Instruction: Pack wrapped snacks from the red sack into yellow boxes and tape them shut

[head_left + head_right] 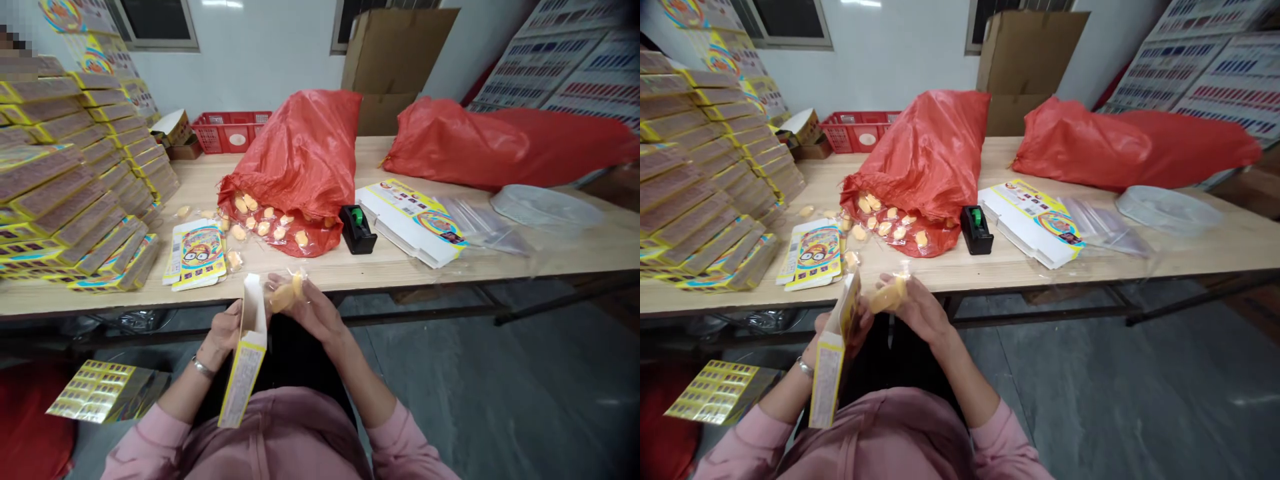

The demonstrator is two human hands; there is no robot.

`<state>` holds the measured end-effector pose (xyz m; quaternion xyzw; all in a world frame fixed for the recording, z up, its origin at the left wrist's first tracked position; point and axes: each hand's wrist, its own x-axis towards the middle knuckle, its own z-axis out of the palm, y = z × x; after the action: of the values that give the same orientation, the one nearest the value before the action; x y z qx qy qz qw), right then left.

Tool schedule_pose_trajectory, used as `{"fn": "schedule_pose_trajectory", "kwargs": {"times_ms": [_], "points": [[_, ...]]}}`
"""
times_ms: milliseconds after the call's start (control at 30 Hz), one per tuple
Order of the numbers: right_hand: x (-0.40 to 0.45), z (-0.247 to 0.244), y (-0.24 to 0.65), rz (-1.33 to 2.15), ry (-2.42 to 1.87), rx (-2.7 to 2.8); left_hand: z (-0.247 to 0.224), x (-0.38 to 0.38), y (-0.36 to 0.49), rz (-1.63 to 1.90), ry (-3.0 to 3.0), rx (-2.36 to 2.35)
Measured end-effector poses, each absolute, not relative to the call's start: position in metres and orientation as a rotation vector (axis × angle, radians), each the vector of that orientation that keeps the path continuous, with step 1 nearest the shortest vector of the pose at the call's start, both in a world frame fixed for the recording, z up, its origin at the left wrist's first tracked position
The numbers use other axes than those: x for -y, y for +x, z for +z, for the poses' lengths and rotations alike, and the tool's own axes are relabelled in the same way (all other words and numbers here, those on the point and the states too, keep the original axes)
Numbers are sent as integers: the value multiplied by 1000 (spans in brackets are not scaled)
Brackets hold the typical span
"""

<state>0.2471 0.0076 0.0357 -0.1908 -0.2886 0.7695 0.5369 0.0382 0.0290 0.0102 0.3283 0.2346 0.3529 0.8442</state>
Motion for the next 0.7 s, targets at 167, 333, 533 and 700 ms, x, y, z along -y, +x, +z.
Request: {"fn": "schedule_pose_trajectory", "kwargs": {"times_ms": [167, 333, 533, 700], "points": [[-10, 31, 258, 1517, -582, 613, 25, -17, 22, 696, 901, -569], [-12, 42, 295, 1220, -675, 565, 36, -3, 18, 624, 1048, -946], [9, 46, 289, 1151, -787, 860, 26, 12, 42, 683, 1030, -962], [16, 33, 270, 1201, -1006, 1141, 10, 19, 58, 766, 979, -859]]}}
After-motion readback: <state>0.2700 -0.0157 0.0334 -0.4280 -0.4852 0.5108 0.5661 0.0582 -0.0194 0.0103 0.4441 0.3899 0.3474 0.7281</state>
